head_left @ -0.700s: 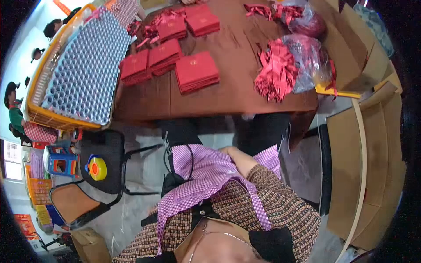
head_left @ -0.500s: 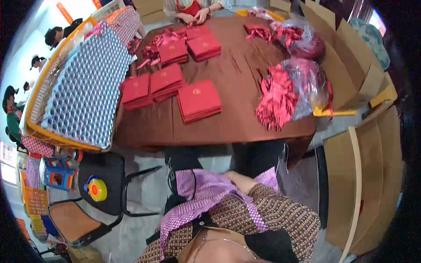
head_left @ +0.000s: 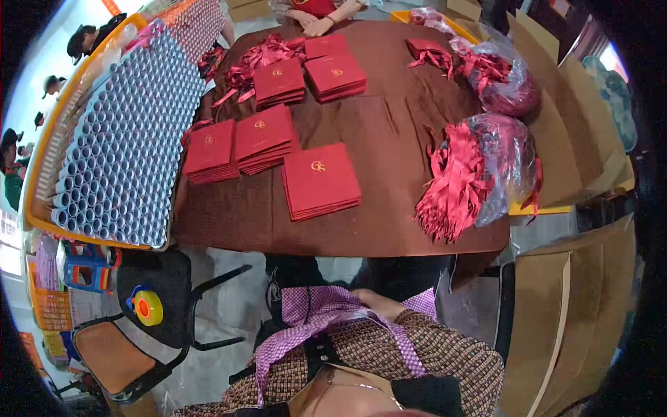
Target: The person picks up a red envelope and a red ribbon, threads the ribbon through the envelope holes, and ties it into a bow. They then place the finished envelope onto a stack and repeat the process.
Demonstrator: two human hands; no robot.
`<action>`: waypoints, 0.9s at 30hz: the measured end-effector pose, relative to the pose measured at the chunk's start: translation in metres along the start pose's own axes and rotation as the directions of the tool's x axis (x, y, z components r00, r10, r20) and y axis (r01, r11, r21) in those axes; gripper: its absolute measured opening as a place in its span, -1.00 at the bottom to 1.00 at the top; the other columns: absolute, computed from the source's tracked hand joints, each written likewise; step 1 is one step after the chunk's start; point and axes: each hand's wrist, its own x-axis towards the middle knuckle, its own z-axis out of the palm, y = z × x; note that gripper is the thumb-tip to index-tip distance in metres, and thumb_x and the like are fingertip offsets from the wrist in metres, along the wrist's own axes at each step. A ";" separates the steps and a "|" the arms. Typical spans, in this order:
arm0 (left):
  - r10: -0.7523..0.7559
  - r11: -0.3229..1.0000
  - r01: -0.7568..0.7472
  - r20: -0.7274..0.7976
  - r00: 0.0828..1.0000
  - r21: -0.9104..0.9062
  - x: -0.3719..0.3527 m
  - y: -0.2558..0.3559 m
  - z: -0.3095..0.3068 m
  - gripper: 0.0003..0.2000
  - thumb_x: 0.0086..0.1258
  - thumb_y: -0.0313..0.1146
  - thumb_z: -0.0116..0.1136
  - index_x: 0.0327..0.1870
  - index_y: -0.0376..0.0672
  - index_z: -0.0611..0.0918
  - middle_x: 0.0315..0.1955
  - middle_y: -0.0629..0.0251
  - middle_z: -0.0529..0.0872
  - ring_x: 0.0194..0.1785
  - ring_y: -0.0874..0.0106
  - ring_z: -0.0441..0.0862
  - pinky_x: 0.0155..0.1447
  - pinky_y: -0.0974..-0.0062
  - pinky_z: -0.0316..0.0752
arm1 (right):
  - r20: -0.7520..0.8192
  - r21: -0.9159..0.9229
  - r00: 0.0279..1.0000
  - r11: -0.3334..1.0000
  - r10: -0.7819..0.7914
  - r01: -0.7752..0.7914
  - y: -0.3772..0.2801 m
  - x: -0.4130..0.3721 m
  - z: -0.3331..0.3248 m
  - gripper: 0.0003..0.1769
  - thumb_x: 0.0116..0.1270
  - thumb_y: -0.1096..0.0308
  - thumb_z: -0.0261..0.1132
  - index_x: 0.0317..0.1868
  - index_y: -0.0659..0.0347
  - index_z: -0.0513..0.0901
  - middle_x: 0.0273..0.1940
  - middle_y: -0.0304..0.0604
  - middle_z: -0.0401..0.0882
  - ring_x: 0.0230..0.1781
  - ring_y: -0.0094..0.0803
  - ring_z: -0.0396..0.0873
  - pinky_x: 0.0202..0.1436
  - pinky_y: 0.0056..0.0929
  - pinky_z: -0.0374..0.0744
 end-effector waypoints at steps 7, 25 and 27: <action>-0.110 0.988 0.103 -0.057 0.992 -0.118 -0.040 0.003 -0.012 -0.68 0.31 -0.12 0.09 -0.16 -0.23 0.54 -0.30 0.03 0.62 -0.12 0.07 0.57 -0.06 0.19 0.47 | -0.019 0.169 0.998 0.983 -0.064 0.066 0.010 0.003 0.000 -0.59 0.48 0.30 -0.10 0.25 0.25 0.33 0.17 -0.08 0.41 0.21 -0.34 0.34 0.34 -0.41 0.22; -0.299 0.877 0.169 -0.236 0.925 -0.450 -0.076 0.058 -0.035 -0.82 0.31 -0.25 0.12 -0.29 -0.18 0.56 -0.44 0.14 0.62 -0.21 0.15 0.60 -0.13 0.27 0.48 | -0.130 -0.646 0.991 0.761 -0.040 -0.054 0.193 0.066 0.010 -0.60 0.27 0.36 0.04 0.08 0.38 0.43 -0.16 0.23 0.56 -0.06 -0.06 0.56 0.02 -0.24 0.51; -0.317 0.861 0.167 -0.250 0.915 -0.480 -0.071 0.071 -0.037 -0.84 0.31 -0.27 0.13 -0.30 -0.18 0.56 -0.45 0.15 0.62 -0.22 0.16 0.60 -0.14 0.27 0.49 | -0.012 -0.763 0.980 0.632 0.199 -0.138 0.119 0.052 0.001 -0.62 0.25 0.40 -0.01 0.00 0.43 0.50 -0.18 0.24 0.58 -0.10 -0.03 0.58 -0.03 -0.16 0.53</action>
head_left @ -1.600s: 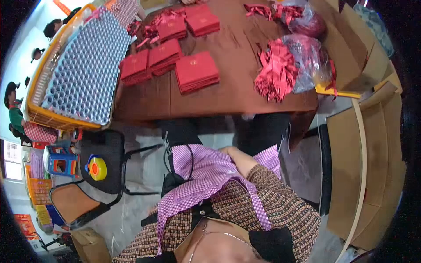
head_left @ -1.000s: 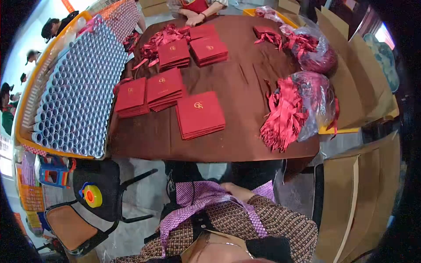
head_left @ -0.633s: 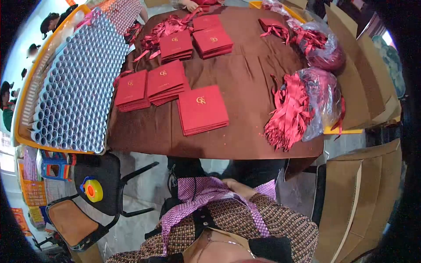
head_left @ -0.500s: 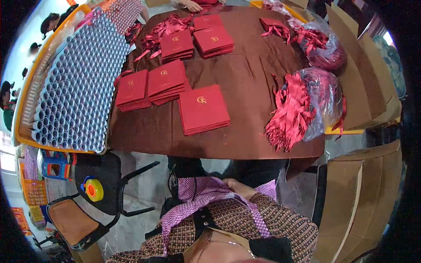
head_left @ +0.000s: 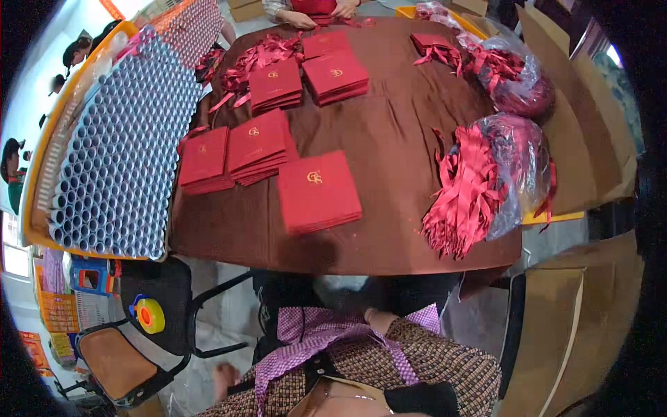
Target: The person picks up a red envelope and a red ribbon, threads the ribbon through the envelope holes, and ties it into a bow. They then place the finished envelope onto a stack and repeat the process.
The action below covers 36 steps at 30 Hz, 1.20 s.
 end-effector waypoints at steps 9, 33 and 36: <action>0.377 -0.111 -0.992 0.921 -0.102 -0.064 0.047 0.195 0.153 -0.68 0.01 -0.31 0.19 -0.15 -0.13 0.60 -0.18 0.20 0.59 -0.08 0.22 0.51 -0.03 0.19 0.35 | -0.091 0.404 0.995 0.912 -0.029 0.064 -0.017 -0.013 -0.077 -0.64 0.24 0.29 0.08 -0.05 0.33 0.58 -0.04 0.17 0.57 -0.04 -0.07 0.54 0.11 -0.19 0.43; 0.320 0.064 -0.998 0.947 0.025 0.005 0.045 0.213 0.247 -0.60 0.30 0.04 0.07 0.03 0.00 0.62 -0.08 0.09 0.65 0.01 0.11 0.58 0.07 0.23 0.48 | -0.396 0.716 0.895 0.542 -0.204 0.440 -0.077 -0.110 -0.207 -0.53 0.38 0.16 0.08 0.21 0.22 0.46 0.16 0.00 0.48 0.26 -0.37 0.32 0.39 -0.43 0.15; 0.269 0.165 -0.986 0.961 0.065 0.020 0.017 0.234 0.254 -0.62 0.28 -0.02 0.12 -0.01 -0.04 0.62 -0.06 0.13 0.65 0.03 0.11 0.57 0.09 0.25 0.47 | -0.399 0.659 0.912 0.660 -0.100 0.361 -0.086 -0.100 -0.219 -0.61 0.34 0.21 0.12 0.11 0.17 0.55 0.10 0.01 0.53 0.19 -0.28 0.43 0.30 -0.36 0.29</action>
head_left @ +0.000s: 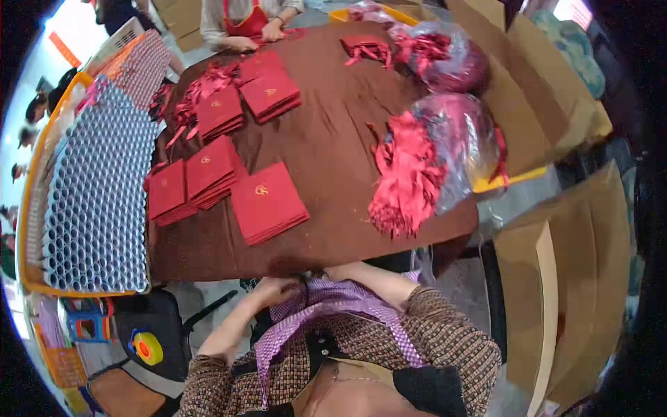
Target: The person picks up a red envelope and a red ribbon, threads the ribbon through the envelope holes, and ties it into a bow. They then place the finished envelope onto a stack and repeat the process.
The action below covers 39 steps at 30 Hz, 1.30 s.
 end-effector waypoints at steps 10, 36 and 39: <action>-0.003 0.986 0.020 -0.101 0.995 0.165 -0.025 0.083 -0.023 -0.80 0.35 -0.24 0.03 -0.25 -0.13 0.63 -0.25 0.19 0.63 0.00 0.16 0.50 0.23 -0.04 0.16 | -0.267 -0.576 0.921 0.813 -0.284 0.084 0.079 -0.077 0.010 -0.79 0.20 0.24 0.28 -0.37 0.23 0.66 -0.39 -0.02 0.63 -0.31 -0.08 0.60 -0.24 -0.20 0.53; 0.072 0.993 -0.122 -0.793 0.605 -0.003 -0.025 0.084 -0.093 -0.90 0.24 -0.49 0.14 -0.27 -0.32 0.60 -0.32 0.06 0.64 -0.19 0.12 0.62 -0.08 0.34 0.50 | -0.255 -0.931 0.856 0.353 -0.450 -0.091 -0.019 0.001 -0.130 -0.74 0.17 0.37 0.24 -0.11 0.15 0.65 -0.11 -0.09 0.56 0.06 -0.14 0.42 0.11 -0.21 0.37; 0.102 0.993 -0.105 -0.883 0.459 0.060 -0.003 0.058 -0.124 -0.90 0.21 -0.52 0.19 -0.29 -0.32 0.60 -0.31 0.07 0.65 -0.20 0.14 0.63 -0.08 0.36 0.51 | -0.252 -0.949 0.889 0.278 -0.381 -0.149 -0.015 0.008 -0.130 -0.82 0.14 0.41 0.22 -0.24 0.20 0.67 -0.16 -0.07 0.58 0.01 -0.12 0.47 0.08 -0.14 0.38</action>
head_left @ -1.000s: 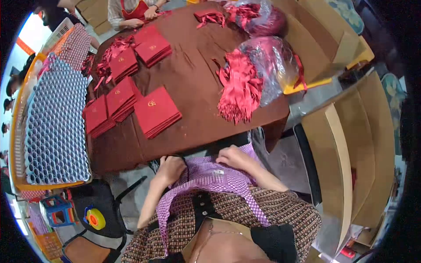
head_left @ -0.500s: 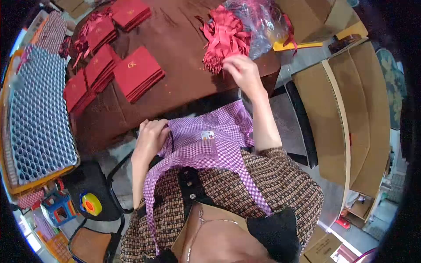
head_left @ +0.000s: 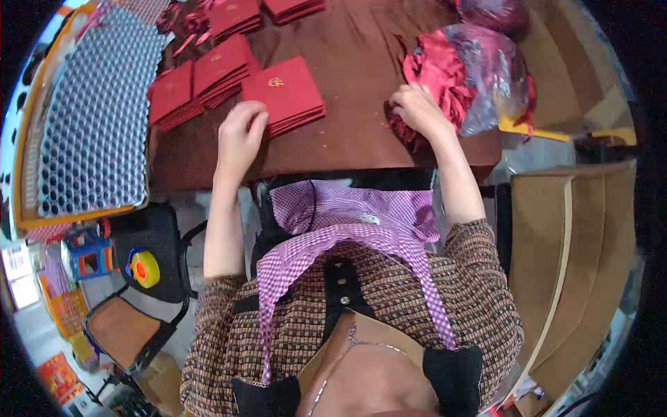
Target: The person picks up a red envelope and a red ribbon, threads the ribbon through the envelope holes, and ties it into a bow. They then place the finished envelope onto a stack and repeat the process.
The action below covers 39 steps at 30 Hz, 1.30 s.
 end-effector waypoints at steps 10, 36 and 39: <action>-0.036 0.944 -0.121 0.462 0.886 0.306 0.106 -0.095 0.045 -0.64 0.28 -0.26 0.17 0.01 -0.29 0.54 -0.14 -0.05 0.65 0.00 0.07 0.60 0.07 0.32 0.48 | -0.611 0.407 0.785 0.891 0.100 0.204 -0.007 0.005 -0.004 -0.93 0.24 0.51 0.20 -0.26 0.29 0.58 -0.22 -0.10 0.63 -0.16 -0.27 0.59 -0.05 -0.36 0.51; -0.114 0.866 -0.093 0.374 0.921 0.491 0.103 -0.072 0.049 -0.52 0.07 -0.19 0.34 0.00 -0.23 0.55 -0.09 0.00 0.60 0.06 0.07 0.53 0.08 0.16 0.45 | -0.190 0.947 0.953 0.301 0.237 0.114 -0.136 0.003 0.083 -0.93 0.30 0.51 0.14 -0.23 0.33 0.51 -0.34 -0.20 0.58 -0.31 -0.50 0.56 -0.19 -0.53 0.53; -0.120 0.881 -0.057 0.337 0.934 0.471 0.102 -0.073 0.041 -0.51 0.01 -0.20 0.36 -0.02 -0.24 0.56 -0.16 0.01 0.62 0.00 0.07 0.54 0.07 0.18 0.45 | -0.119 0.988 0.961 0.127 0.248 0.090 -0.135 0.004 0.082 -0.93 0.30 0.53 0.13 -0.23 0.33 0.50 -0.38 -0.24 0.55 -0.35 -0.55 0.53 -0.24 -0.56 0.52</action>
